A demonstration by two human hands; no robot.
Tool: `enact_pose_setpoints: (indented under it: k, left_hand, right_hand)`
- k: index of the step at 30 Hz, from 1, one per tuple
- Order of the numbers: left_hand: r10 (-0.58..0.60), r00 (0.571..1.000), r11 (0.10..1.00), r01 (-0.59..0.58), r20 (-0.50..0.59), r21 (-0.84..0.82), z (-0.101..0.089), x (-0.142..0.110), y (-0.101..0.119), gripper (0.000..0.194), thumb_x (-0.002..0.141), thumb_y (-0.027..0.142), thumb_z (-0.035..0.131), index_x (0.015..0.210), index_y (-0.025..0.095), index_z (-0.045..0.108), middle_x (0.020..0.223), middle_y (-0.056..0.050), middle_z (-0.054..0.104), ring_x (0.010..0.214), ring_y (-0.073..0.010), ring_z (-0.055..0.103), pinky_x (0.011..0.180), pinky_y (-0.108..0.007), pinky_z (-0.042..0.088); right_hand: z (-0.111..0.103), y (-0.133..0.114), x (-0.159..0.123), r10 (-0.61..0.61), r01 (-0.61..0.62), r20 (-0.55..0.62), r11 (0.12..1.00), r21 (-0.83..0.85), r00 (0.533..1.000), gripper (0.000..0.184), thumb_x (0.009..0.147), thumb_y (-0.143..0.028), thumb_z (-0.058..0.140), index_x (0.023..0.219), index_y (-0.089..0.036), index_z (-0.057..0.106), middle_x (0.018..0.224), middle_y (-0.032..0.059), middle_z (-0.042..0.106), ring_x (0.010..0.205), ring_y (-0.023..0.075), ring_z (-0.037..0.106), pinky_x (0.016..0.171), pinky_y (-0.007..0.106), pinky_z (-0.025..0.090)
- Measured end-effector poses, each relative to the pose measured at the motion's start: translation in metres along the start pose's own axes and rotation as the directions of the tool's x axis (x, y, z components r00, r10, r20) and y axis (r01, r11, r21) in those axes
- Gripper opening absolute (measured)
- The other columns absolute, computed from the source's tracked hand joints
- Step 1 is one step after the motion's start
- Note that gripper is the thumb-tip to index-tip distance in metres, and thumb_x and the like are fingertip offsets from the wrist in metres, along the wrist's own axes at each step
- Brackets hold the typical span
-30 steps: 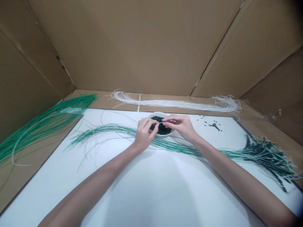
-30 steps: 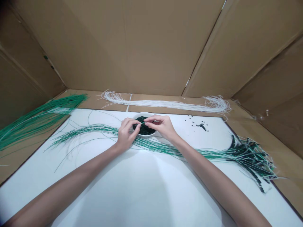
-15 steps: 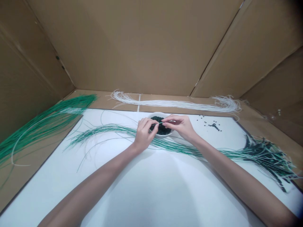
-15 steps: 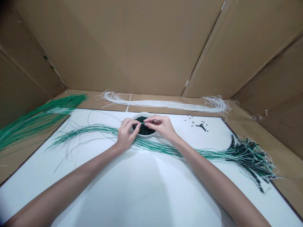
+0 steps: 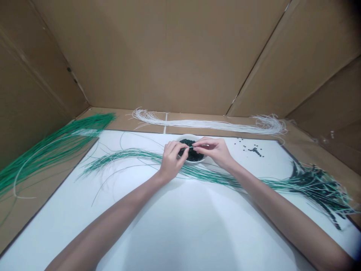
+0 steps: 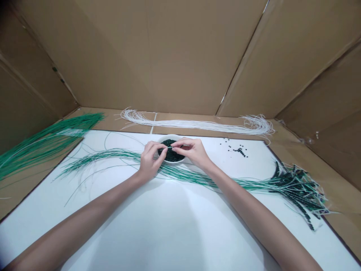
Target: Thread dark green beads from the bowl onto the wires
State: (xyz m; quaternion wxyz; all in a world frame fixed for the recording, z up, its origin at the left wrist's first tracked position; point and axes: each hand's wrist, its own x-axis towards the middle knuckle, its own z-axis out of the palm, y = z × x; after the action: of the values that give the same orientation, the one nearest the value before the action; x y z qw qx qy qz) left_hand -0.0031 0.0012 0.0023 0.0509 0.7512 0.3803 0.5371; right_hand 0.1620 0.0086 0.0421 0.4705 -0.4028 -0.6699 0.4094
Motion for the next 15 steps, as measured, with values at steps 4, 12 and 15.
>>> enact_pose_setpoints:
  k: [4,12,15]
  left_hand:
    - [0.006,1.0,1.0,-0.006,-0.011,-0.005,-0.0002,0.0004,0.0007,0.006,0.08,0.019,0.049,0.081,0.017,0.054,0.076,-0.003,0.055,0.074,-0.0133,0.049,0.071,-0.028,0.04]
    - [0.004,1.0,1.0,-0.004,-0.011,0.014,-0.0006,0.0002,0.0008,0.006,0.08,0.019,0.049,0.081,0.017,0.054,0.076,-0.003,0.056,0.073,-0.0132,0.049,0.071,-0.028,0.039]
    - [0.019,1.0,0.999,-0.018,-0.009,0.027,-0.0006,0.0003,0.001,0.005,0.08,0.019,0.05,0.081,0.017,0.055,0.076,-0.003,0.056,0.073,-0.0133,0.048,0.071,-0.028,0.039]
  right_hand:
    - [0.0,0.0004,-0.0003,-0.001,0.001,0.005,1.0,0.003,1.0,0.013,0.061,-0.022,0.068,0.073,-0.017,0.07,0.072,0.0041,0.063,0.068,0.0139,0.057,0.066,0.028,0.048]
    - [0.0002,-0.0003,0.0,-0.006,0.006,0.016,1.0,0.0,1.0,0.012,0.062,-0.021,0.068,0.073,-0.018,0.069,0.071,0.0038,0.063,0.068,0.0132,0.057,0.065,0.028,0.048]
    - [0.0001,0.0015,0.0005,-0.028,0.029,0.013,0.999,-0.018,1.0,0.011,0.062,-0.022,0.067,0.072,-0.018,0.069,0.072,0.0039,0.063,0.068,0.0134,0.058,0.065,0.028,0.049]
